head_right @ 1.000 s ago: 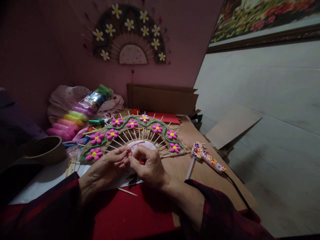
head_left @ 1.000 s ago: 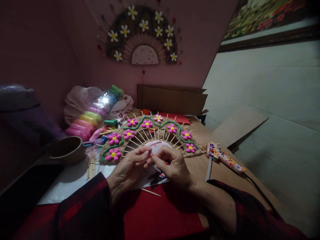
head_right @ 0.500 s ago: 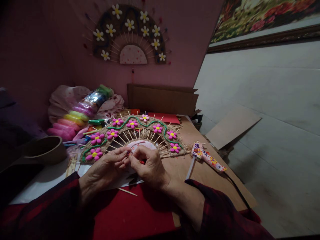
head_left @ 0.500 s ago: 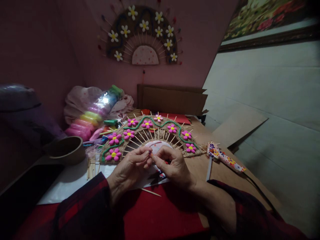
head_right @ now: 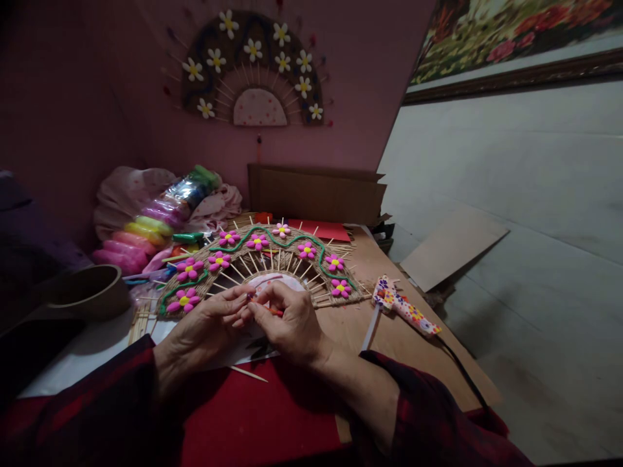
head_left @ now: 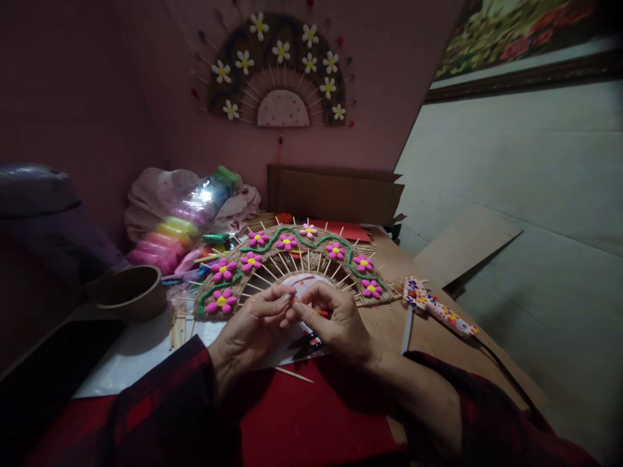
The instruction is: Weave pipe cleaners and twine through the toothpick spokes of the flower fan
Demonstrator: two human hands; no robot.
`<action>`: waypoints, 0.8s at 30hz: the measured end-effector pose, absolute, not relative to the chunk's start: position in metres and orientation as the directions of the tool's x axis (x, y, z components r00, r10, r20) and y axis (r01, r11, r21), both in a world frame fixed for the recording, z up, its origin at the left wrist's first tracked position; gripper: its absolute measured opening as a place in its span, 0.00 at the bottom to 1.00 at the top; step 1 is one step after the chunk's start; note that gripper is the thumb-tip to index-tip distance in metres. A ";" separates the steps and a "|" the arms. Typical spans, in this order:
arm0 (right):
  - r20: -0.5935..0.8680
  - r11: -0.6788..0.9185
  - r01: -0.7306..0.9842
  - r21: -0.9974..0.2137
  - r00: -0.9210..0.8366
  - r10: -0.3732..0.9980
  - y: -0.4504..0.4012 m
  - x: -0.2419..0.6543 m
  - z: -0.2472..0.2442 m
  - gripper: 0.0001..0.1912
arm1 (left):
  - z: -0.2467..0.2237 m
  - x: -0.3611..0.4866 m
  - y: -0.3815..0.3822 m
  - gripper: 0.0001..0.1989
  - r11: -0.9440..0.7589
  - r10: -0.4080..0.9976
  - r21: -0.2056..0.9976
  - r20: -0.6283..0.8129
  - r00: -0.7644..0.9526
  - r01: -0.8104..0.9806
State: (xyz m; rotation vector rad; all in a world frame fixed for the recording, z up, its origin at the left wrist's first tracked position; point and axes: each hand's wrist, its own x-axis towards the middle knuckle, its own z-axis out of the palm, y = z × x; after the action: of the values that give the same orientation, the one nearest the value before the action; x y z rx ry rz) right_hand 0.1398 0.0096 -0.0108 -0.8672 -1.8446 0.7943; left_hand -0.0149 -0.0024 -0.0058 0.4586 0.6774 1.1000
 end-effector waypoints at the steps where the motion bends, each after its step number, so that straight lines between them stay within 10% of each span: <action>1: 0.467 0.549 0.235 -0.802 -0.325 0.822 0.010 0.140 -0.011 0.05 | -0.006 -0.015 -0.002 0.07 0.393 0.919 0.644 -0.268 0.289 -0.657; 24: 0.508 0.589 0.264 -0.764 -0.317 0.801 0.011 0.141 -0.016 0.04 | -0.013 -0.015 0.000 0.07 0.370 0.925 0.697 -0.213 0.315 -0.615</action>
State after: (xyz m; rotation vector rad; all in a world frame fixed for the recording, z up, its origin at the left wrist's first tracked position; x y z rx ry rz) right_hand 0.1408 0.0109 -0.0164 -0.8609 -1.8625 0.7049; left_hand -0.0148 0.0001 -0.0127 0.5534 0.6598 1.0848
